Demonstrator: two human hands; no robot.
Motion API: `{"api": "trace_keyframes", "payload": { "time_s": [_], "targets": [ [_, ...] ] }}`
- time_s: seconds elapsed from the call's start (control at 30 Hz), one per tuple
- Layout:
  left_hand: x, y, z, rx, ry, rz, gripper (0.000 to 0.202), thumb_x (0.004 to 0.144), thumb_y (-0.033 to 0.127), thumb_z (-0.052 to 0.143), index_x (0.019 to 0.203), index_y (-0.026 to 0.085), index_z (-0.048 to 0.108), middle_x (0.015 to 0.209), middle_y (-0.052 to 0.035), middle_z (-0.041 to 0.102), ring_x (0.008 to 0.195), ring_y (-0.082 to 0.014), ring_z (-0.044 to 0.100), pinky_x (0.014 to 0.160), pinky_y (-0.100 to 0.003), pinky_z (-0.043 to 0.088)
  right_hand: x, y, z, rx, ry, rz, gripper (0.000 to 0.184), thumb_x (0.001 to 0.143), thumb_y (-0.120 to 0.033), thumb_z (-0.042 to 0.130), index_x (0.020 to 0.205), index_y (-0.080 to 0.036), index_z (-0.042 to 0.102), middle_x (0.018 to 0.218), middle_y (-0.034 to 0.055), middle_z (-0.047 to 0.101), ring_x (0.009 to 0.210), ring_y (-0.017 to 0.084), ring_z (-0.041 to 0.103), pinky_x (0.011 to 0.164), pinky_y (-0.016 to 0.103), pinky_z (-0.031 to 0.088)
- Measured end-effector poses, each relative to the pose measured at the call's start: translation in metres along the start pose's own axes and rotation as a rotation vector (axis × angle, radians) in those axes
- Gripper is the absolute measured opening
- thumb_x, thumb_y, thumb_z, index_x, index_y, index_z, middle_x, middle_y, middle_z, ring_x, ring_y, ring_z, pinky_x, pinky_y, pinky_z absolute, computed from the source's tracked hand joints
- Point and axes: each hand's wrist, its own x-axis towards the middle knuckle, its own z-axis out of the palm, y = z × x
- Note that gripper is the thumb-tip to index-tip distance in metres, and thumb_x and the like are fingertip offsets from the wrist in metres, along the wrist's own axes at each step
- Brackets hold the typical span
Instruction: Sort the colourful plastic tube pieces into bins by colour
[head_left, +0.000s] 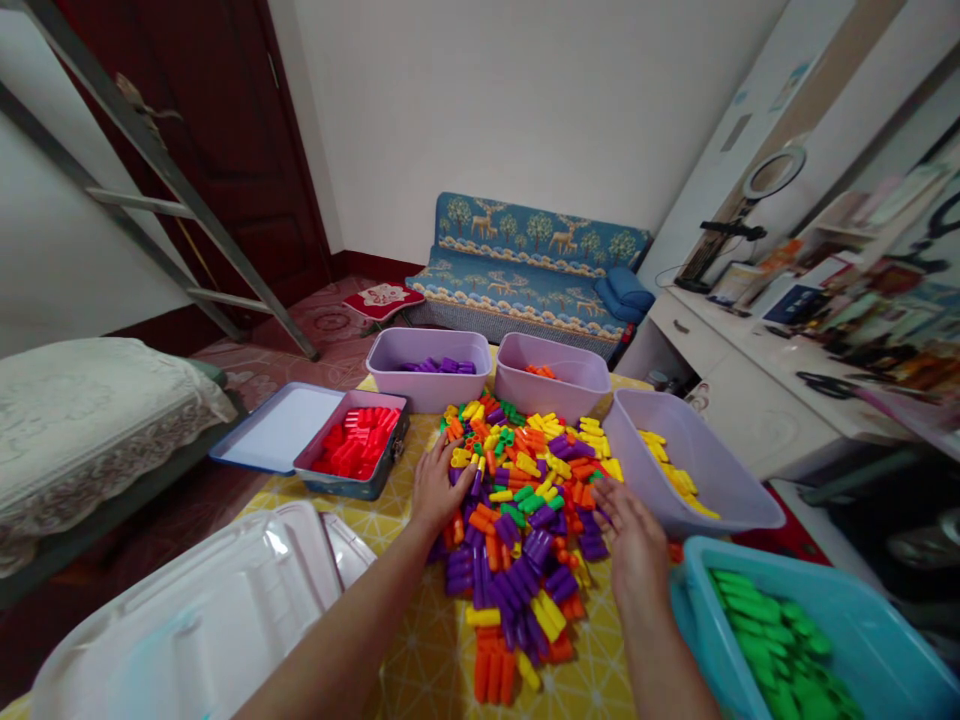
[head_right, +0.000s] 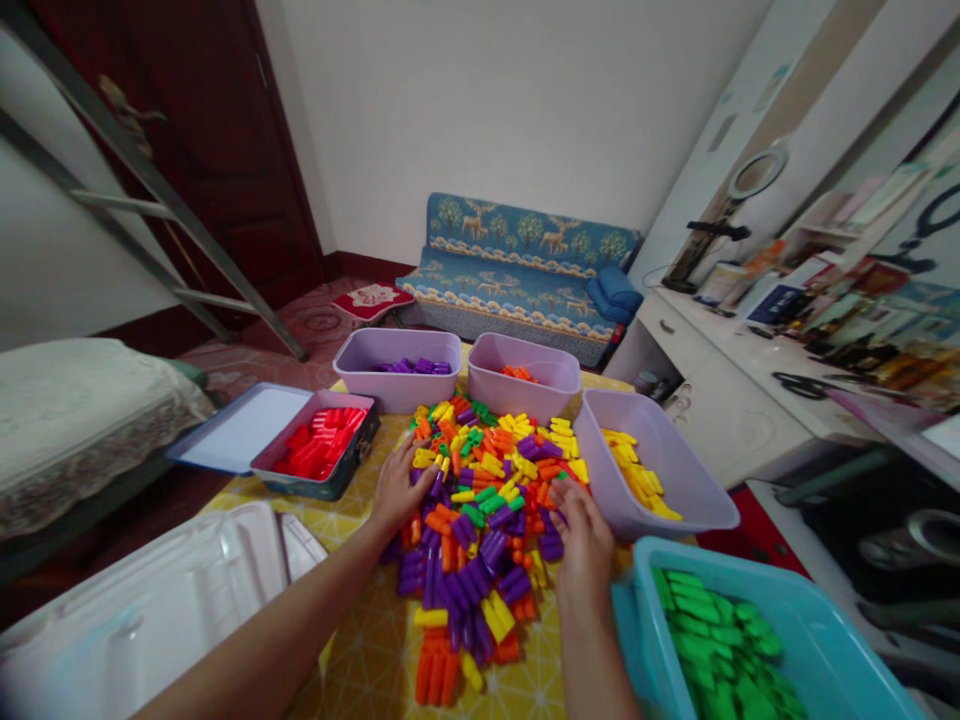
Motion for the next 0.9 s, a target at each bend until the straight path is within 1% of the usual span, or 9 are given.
{"api": "trace_keyframes", "payload": {
  "time_s": [0.1,0.2,0.3,0.43,0.5,0.57,0.73,0.8,0.9],
  "targets": [
    [0.0,0.0,0.0,0.002,-0.004,-0.002,0.05,0.088,0.05,0.053,0.13,0.023,0.055,0.148,-0.0106,0.045,0.135,-0.0282,0.043,0.112,-0.049,0.033,-0.013,0.037,-0.01,-0.311,0.033,-0.125,0.044,0.072,-0.051,0.062,0.101,-0.018,0.067,0.103,0.0111,0.071,0.097,0.026,0.066,0.085,0.041,0.052],
    [0.0,0.001,0.0,-0.002,-0.007,-0.008,0.051,0.088,0.05,0.053,0.131,0.023,0.055,0.148,-0.0108,0.044,0.136,-0.0282,0.042,0.113,-0.049,0.032,-0.013,0.061,-0.024,-0.55,0.021,-0.31,0.034,0.077,-0.044,0.054,0.093,-0.018,0.069,0.097,0.0119,0.069,0.092,0.026,0.064,0.088,0.043,0.05],
    [0.0,0.0,0.0,-0.007,-0.003,-0.006,0.051,0.088,0.05,0.053,0.131,0.023,0.055,0.148,-0.0106,0.045,0.136,-0.0279,0.042,0.113,-0.049,0.032,-0.015,0.068,-0.032,-0.71,-0.022,-0.5,0.028,0.082,-0.035,0.047,0.085,-0.018,0.069,0.093,0.0123,0.066,0.089,0.025,0.061,0.087,0.042,0.048],
    [0.0,-0.001,0.002,-0.01,0.001,-0.004,0.052,0.087,0.051,0.053,0.131,0.024,0.054,0.149,-0.0103,0.044,0.137,-0.0279,0.041,0.113,-0.049,0.032,-0.022,0.064,-0.032,-0.829,-0.114,-0.618,0.027,0.086,-0.032,0.046,0.087,-0.021,0.07,0.089,0.0099,0.067,0.088,0.024,0.059,0.084,0.04,0.047],
    [0.0,-0.001,0.002,-0.007,0.004,-0.003,0.052,0.087,0.051,0.053,0.131,0.023,0.054,0.149,-0.0106,0.044,0.137,-0.028,0.041,0.113,-0.049,0.032,-0.024,0.062,-0.031,-0.878,-0.157,-0.625,0.028,0.087,-0.032,0.046,0.089,-0.022,0.071,0.09,0.0085,0.068,0.088,0.023,0.06,0.082,0.038,0.047],
    [0.0,-0.001,0.001,-0.005,0.005,0.001,0.051,0.088,0.05,0.053,0.131,0.023,0.055,0.149,-0.0108,0.043,0.137,-0.0282,0.042,0.113,-0.049,0.033,-0.021,0.061,-0.03,-0.93,-0.198,-0.586,0.031,0.088,-0.035,0.044,0.09,-0.021,0.072,0.089,0.0075,0.069,0.084,0.022,0.062,0.076,0.034,0.047],
    [0.0,0.0,0.0,-0.007,0.01,0.007,0.051,0.088,0.051,0.053,0.131,0.023,0.056,0.149,-0.0108,0.044,0.136,-0.0288,0.043,0.112,-0.049,0.034,-0.003,0.062,-0.03,-1.005,-0.222,-0.398,0.039,0.086,-0.048,0.043,0.082,-0.023,0.073,0.075,0.0068,0.072,0.068,0.022,0.066,0.061,0.03,0.046],
    [0.0,-0.001,0.0,-0.01,0.014,0.007,0.051,0.088,0.051,0.053,0.13,0.024,0.056,0.148,-0.0107,0.044,0.135,-0.0291,0.043,0.112,-0.05,0.034,0.003,0.064,-0.031,-0.947,-0.22,-0.358,0.041,0.084,-0.051,0.045,0.081,-0.023,0.074,0.073,0.0071,0.073,0.066,0.023,0.067,0.061,0.032,0.048],
    [0.0,-0.002,0.002,-0.014,0.013,0.006,0.05,0.087,0.05,0.054,0.13,0.024,0.056,0.148,-0.0102,0.045,0.135,-0.0296,0.043,0.112,-0.05,0.034,0.007,0.068,-0.034,-0.808,-0.224,-0.412,0.04,0.083,-0.053,0.049,0.083,-0.022,0.074,0.083,0.0082,0.075,0.073,0.024,0.068,0.069,0.034,0.052]
  ]
}}
